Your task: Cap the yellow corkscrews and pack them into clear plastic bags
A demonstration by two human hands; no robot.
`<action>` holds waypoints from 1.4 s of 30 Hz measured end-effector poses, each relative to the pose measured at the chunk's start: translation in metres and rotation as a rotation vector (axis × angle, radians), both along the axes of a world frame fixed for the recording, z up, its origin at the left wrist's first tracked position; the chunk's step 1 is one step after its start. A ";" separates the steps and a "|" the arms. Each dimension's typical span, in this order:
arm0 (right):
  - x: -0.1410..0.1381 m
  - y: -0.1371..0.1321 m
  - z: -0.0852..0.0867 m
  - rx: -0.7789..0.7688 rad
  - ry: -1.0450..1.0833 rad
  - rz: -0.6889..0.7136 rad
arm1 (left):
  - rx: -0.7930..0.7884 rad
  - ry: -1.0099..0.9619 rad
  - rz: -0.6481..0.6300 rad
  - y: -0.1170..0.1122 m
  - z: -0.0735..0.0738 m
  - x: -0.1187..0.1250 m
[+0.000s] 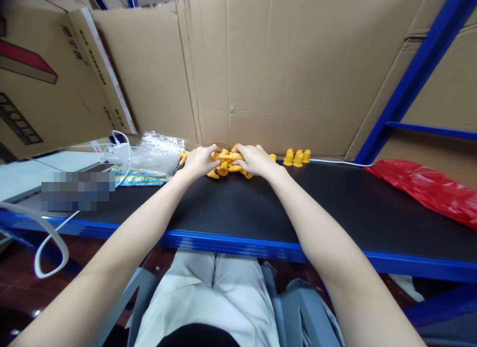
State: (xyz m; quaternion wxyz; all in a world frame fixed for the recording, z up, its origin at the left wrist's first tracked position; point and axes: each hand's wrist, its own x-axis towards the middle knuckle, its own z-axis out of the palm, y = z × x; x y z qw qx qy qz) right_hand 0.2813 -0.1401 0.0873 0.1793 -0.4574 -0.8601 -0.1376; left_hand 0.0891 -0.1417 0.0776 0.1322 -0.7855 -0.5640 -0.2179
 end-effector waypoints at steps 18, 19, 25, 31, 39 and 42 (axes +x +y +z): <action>-0.006 -0.001 0.001 0.257 -0.140 -0.032 | -0.209 -0.622 -0.270 0.026 -0.013 -0.002; -0.006 -0.002 0.001 0.260 -0.145 -0.030 | -0.248 -0.659 -0.285 0.026 -0.013 -0.002; -0.009 0.001 -0.006 0.223 -0.152 -0.049 | -0.286 -0.556 -0.238 0.023 -0.013 -0.004; -0.001 0.014 -0.014 -0.070 -0.058 -0.054 | -0.013 -0.144 -0.080 0.013 -0.013 0.000; -0.005 0.012 -0.016 0.009 -0.027 -0.049 | -0.017 -0.051 0.011 0.007 -0.005 -0.001; -0.008 0.007 -0.013 0.119 -0.036 -0.060 | -0.014 -0.120 0.003 0.009 -0.004 -0.002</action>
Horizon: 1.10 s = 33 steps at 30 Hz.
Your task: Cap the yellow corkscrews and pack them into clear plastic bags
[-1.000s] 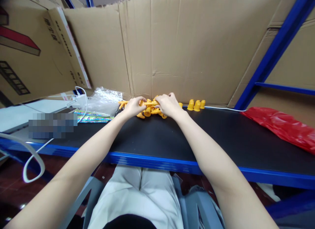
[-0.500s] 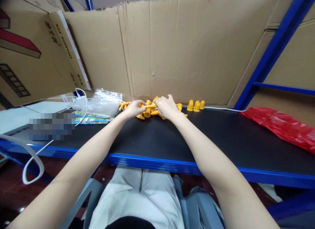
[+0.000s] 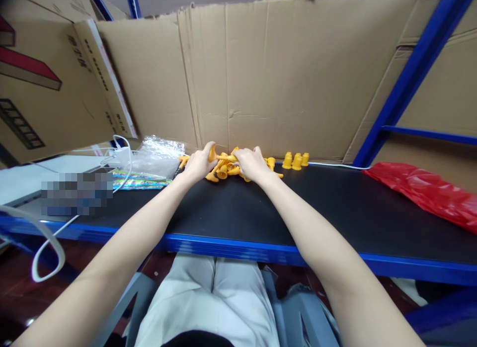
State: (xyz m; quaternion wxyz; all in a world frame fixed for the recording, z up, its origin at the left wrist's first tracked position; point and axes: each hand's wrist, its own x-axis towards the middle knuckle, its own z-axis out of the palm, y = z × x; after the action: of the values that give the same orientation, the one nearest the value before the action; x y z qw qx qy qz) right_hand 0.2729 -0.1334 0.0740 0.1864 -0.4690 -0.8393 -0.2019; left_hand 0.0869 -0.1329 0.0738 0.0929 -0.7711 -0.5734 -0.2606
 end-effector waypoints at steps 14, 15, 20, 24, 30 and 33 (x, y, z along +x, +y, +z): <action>0.003 0.011 -0.012 -0.009 -0.075 0.047 | -0.071 -0.103 -0.011 0.011 -0.010 -0.002; 0.003 0.012 -0.013 -0.043 -0.071 0.046 | -0.068 -0.092 -0.009 0.010 -0.010 -0.002; -0.001 0.008 -0.008 0.018 -0.106 0.026 | -0.089 -0.095 -0.002 0.013 -0.010 -0.005; -0.003 0.001 -0.001 0.166 -0.118 0.029 | -0.109 -0.131 -0.023 0.017 -0.007 -0.005; 0.008 0.002 0.007 0.245 -0.042 -0.026 | -0.130 -0.117 0.001 0.015 -0.007 -0.004; 0.033 0.012 0.011 0.268 0.109 -0.132 | -0.135 -0.080 0.050 0.017 -0.009 -0.010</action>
State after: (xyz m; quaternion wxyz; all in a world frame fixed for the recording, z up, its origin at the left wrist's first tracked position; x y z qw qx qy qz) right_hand 0.3062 -0.1210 0.0846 0.2788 -0.5044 -0.7609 -0.2982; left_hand 0.0767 -0.1161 0.0649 0.0243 -0.7499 -0.6121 -0.2496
